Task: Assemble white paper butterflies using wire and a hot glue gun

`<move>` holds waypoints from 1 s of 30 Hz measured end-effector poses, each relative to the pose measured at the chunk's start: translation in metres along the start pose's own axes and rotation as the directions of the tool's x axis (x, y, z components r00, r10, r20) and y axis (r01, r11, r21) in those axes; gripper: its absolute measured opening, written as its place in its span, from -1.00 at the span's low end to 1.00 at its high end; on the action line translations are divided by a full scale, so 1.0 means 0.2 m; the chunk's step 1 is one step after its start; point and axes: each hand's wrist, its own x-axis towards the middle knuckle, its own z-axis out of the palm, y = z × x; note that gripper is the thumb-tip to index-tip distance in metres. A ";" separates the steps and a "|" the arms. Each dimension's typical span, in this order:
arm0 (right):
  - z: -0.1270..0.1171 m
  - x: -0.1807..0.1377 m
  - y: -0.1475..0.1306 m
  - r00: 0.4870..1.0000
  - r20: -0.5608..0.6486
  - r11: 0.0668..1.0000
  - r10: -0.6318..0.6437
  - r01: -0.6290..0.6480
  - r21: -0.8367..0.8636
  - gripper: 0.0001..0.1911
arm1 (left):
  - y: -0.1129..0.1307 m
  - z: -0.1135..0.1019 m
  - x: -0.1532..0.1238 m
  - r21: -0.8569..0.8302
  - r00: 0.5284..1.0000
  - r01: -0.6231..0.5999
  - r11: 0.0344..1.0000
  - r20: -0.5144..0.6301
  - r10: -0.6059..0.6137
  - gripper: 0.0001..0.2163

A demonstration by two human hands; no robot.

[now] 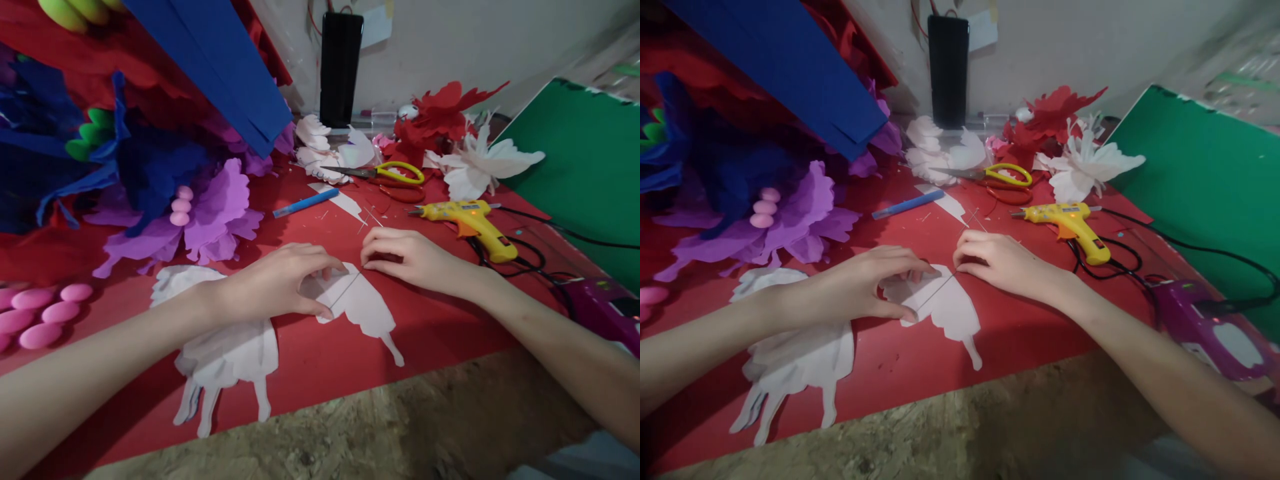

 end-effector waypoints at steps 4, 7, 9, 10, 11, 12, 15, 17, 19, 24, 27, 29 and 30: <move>0.01 0.00 0.00 1.000 0.026 1.000 0.003 -0.003 -0.012 -0.77 | 0.00 0.00 0.00 0.007 1.000 -0.002 1.000 -0.004 0.002 -0.58; 0.01 0.00 -0.01 0.999 0.023 1.000 -0.027 0.027 -0.006 -0.77 | 0.00 0.00 0.00 0.017 1.000 -0.002 1.000 -0.002 0.002 -0.59; 0.01 0.00 -0.01 0.999 0.025 0.999 -0.035 0.036 -0.031 -0.75 | 0.00 0.00 0.00 0.018 1.000 0.000 1.000 -0.001 0.000 -0.58; 0.02 0.00 -0.02 0.999 0.033 0.998 -0.036 0.038 -0.054 -0.74 | 0.00 0.00 0.00 0.014 1.000 -0.002 1.000 -0.003 0.002 -0.58; 0.02 0.00 -0.02 0.998 0.045 0.996 -0.035 0.039 -0.079 -0.72 | 0.00 0.00 0.00 0.005 1.000 -0.005 1.000 -0.005 0.005 -0.59; 0.01 0.00 -0.02 0.998 0.058 0.994 -0.033 0.038 -0.103 -0.71 | 0.00 0.00 0.00 -0.010 1.000 -0.012 1.000 -0.010 0.012 -0.61; 0.01 0.00 -0.02 0.997 0.075 0.991 -0.013 0.023 -0.130 -0.70 | 0.00 0.00 0.00 -0.077 0.996 -0.057 0.995 -0.077 0.051 -0.75; 0.00 -0.01 -0.02 0.998 0.069 0.994 0.003 0.005 -0.106 -0.71 | 0.00 0.01 0.00 -0.116 0.982 -0.079 0.990 -0.178 0.058 -0.83; -0.01 -0.01 -0.01 0.998 0.060 0.997 0.017 -0.012 -0.083 -0.72 | 0.00 0.02 0.00 -0.141 0.962 -0.071 0.987 -0.272 0.031 -0.88; -0.05 -0.03 -0.02 0.995 0.098 0.997 -0.027 0.034 -0.071 -0.73 | 0.01 0.02 -0.02 -0.168 0.927 -0.058 0.984 -0.375 -0.009 -0.89; -0.09 -0.04 -0.02 0.997 0.070 0.993 -0.038 0.046 -0.107 -0.71 | 0.02 0.00 -0.03 -0.170 0.910 -0.065 0.983 -0.414 -0.012 -0.88; -0.14 -0.06 -0.01 0.998 0.032 0.989 -0.052 0.056 -0.134 -0.71 | 0.02 0.00 -0.03 -0.178 0.904 -0.069 0.982 -0.428 -0.014 -0.89; -0.16 -0.07 -0.01 0.998 0.026 0.988 -0.061 0.065 -0.140 -0.71 | 0.02 0.00 -0.03 -0.181 0.903 -0.072 0.981 -0.429 -0.013 -0.89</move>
